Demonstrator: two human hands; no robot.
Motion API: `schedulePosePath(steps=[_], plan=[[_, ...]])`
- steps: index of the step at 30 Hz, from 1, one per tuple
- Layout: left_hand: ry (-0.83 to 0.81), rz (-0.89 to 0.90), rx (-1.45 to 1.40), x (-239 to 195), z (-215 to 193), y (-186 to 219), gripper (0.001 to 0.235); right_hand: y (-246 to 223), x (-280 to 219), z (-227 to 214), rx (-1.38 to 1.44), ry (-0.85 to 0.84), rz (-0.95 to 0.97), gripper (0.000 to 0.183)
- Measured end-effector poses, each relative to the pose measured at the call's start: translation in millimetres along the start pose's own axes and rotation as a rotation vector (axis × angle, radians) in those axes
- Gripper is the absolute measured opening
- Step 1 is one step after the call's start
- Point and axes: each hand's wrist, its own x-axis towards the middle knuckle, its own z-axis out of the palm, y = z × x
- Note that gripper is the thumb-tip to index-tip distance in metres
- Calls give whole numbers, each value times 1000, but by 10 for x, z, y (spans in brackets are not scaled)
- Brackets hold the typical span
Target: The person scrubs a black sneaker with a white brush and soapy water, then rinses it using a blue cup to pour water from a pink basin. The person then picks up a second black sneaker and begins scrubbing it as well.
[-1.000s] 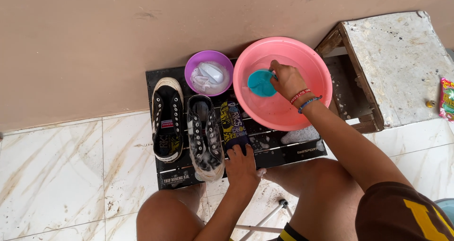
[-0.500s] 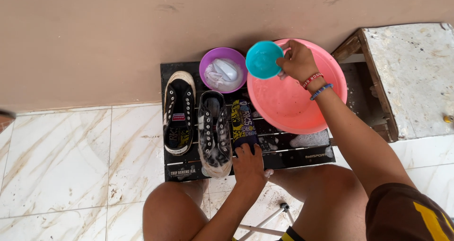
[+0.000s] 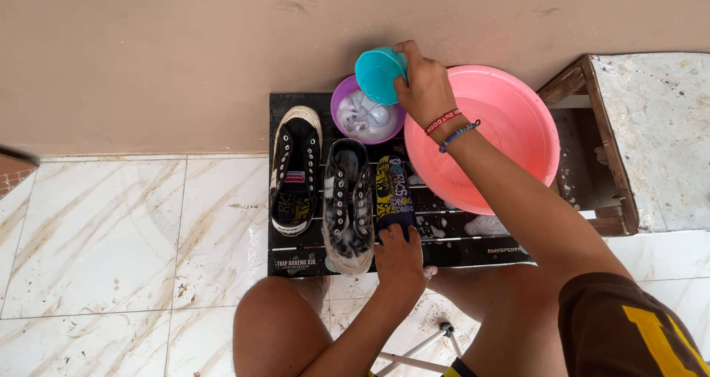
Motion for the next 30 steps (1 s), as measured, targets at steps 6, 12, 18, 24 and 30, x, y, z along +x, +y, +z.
schedulePosePath(steps=[6, 12, 18, 24, 30], plan=[[-8, -6, 23, -5, 1, 7, 106, 65, -156, 57, -213, 100, -221, 53], [55, 3, 44, 38, 168, 6, 118, 544, -466, -487, 46, 105, 34, 53], [551, -395, 225, 215, 713, 339, 91, 1456, -1049, -560, -269, -271, 471, 37], [779, -486, 328, 627, 1286, 429, 93, 210, -633, -328, 8, -47, -29, 27], [829, -341, 359, 241, 773, 282, 70, 33, -96, 1138, -184, -497, -19, 72]])
